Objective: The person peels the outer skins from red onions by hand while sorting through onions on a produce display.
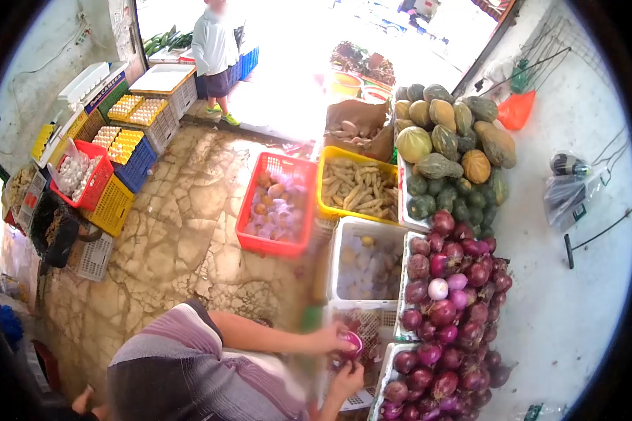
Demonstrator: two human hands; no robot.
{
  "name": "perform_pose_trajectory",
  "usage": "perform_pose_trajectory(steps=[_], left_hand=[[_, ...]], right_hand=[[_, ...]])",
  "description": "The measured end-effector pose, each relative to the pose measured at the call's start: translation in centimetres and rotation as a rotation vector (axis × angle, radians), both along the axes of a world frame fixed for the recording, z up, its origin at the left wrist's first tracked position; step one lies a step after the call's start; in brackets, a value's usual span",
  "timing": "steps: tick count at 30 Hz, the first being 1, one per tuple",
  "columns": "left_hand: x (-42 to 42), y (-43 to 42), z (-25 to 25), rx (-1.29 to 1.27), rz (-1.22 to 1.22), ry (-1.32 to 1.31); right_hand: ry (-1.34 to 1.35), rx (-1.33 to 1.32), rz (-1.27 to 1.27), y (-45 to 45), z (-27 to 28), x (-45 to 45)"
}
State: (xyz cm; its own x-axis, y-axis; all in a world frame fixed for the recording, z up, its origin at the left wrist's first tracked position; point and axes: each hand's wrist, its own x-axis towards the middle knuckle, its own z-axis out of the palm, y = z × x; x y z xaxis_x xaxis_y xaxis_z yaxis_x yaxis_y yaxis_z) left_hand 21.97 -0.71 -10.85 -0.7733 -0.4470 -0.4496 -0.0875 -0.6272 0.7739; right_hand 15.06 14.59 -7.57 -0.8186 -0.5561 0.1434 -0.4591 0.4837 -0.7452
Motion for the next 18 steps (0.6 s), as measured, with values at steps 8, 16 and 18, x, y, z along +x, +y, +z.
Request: perform_pose_trajectory(steps=[8, 16, 18], left_hand=[[0.2, 0.9, -0.7, -0.031, 0.011, 0.005], [0.2, 0.3, -0.9, 0.088, -0.015, 0.058], [-0.6, 0.6, -3.4, 0.015, 0.007, 0.091]], right_hand=[[0.025, 0.065, -0.016, 0.8, -1.0, 0.9], [0.086, 0.092, -0.06, 0.7, -2.1, 0.5], [0.071, 0.106, -0.079, 0.1, -1.8, 0.7]])
